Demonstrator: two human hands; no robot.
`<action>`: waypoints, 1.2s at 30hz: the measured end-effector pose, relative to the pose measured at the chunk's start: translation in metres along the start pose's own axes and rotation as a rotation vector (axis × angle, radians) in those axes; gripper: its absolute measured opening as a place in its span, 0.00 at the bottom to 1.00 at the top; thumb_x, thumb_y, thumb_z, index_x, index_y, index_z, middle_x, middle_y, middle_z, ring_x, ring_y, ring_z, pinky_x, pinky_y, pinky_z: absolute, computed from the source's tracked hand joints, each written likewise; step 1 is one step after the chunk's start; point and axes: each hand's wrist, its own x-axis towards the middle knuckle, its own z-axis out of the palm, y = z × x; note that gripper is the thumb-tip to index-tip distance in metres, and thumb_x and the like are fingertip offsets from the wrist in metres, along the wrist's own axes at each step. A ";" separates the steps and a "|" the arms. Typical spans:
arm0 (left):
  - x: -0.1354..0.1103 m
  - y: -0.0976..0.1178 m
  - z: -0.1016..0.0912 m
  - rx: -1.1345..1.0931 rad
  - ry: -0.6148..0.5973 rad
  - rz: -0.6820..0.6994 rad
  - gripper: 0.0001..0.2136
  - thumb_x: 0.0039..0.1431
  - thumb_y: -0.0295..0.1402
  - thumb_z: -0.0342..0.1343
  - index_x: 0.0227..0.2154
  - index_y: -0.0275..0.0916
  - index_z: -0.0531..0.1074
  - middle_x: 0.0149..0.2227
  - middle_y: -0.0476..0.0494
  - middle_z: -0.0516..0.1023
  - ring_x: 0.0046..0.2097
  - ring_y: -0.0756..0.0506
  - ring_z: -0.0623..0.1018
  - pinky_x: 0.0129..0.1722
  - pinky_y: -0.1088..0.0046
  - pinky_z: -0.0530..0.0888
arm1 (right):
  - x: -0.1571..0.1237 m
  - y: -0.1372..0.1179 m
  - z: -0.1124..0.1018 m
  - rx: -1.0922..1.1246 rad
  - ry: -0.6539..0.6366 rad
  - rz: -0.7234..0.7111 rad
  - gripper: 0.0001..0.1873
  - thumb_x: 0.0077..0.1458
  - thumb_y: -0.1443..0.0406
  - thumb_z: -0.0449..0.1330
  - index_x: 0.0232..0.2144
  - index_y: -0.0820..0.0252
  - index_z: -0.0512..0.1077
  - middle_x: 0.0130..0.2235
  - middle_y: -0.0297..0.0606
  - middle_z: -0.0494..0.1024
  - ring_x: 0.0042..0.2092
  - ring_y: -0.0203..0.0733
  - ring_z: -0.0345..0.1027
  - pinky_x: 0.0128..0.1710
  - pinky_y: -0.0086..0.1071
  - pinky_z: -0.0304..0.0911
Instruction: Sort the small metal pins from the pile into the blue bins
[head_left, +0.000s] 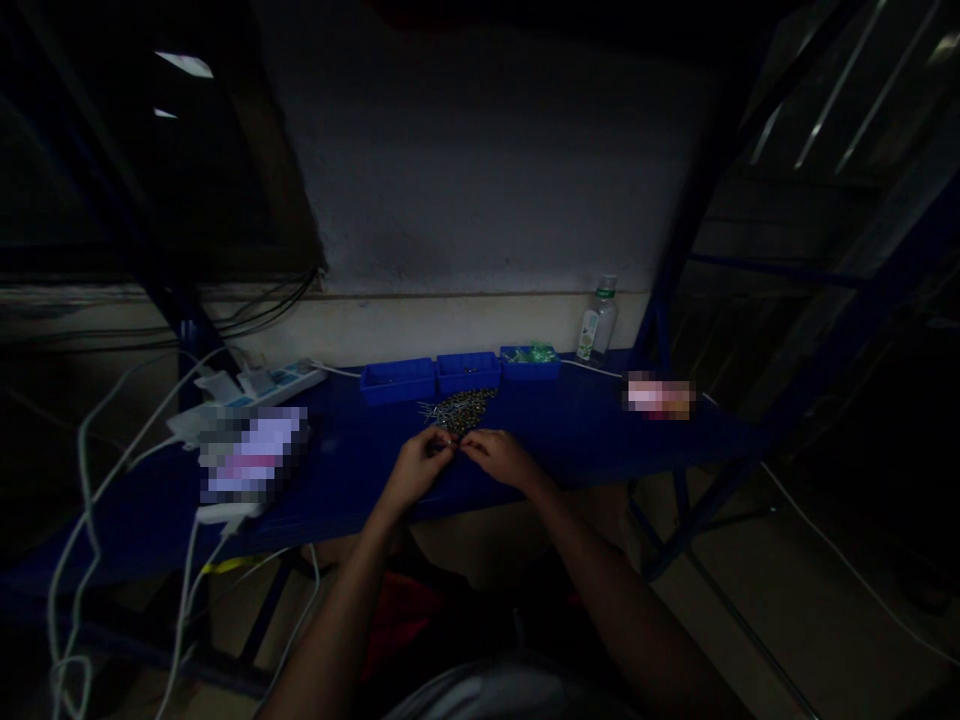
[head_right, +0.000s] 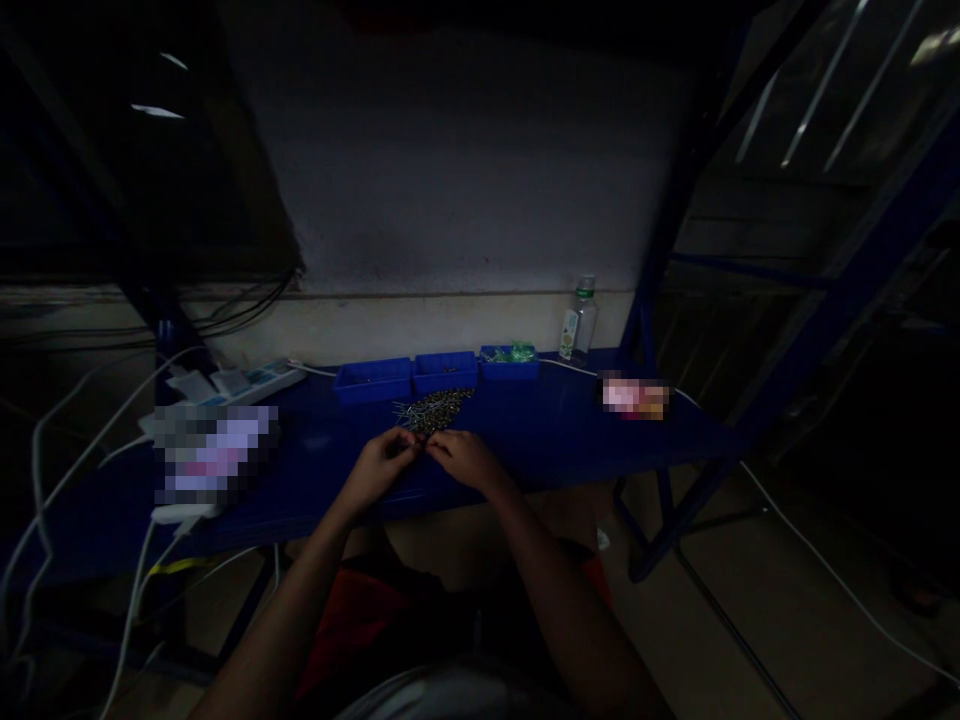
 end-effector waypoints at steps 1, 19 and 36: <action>0.000 -0.001 0.000 -0.020 0.019 -0.018 0.08 0.51 0.35 0.52 0.31 0.35 0.69 0.31 0.46 0.75 0.35 0.48 0.74 0.35 0.75 0.69 | 0.000 -0.001 0.000 0.005 0.008 0.008 0.08 0.57 0.64 0.52 0.34 0.58 0.71 0.33 0.34 0.75 0.34 0.34 0.67 0.34 0.24 0.56; 0.002 0.000 0.000 0.112 -0.042 -0.038 0.15 0.51 0.41 0.53 0.34 0.34 0.74 0.29 0.45 0.77 0.31 0.47 0.75 0.31 0.75 0.68 | -0.002 -0.007 -0.006 0.069 0.032 0.059 0.09 0.57 0.63 0.51 0.34 0.59 0.71 0.30 0.33 0.75 0.31 0.33 0.67 0.31 0.23 0.55; 0.000 0.000 0.000 0.039 -0.063 -0.004 0.13 0.52 0.39 0.52 0.33 0.35 0.74 0.31 0.44 0.77 0.34 0.46 0.75 0.35 0.74 0.69 | -0.002 -0.004 -0.003 0.031 -0.010 0.024 0.07 0.56 0.65 0.53 0.34 0.58 0.71 0.33 0.34 0.75 0.33 0.33 0.67 0.33 0.24 0.56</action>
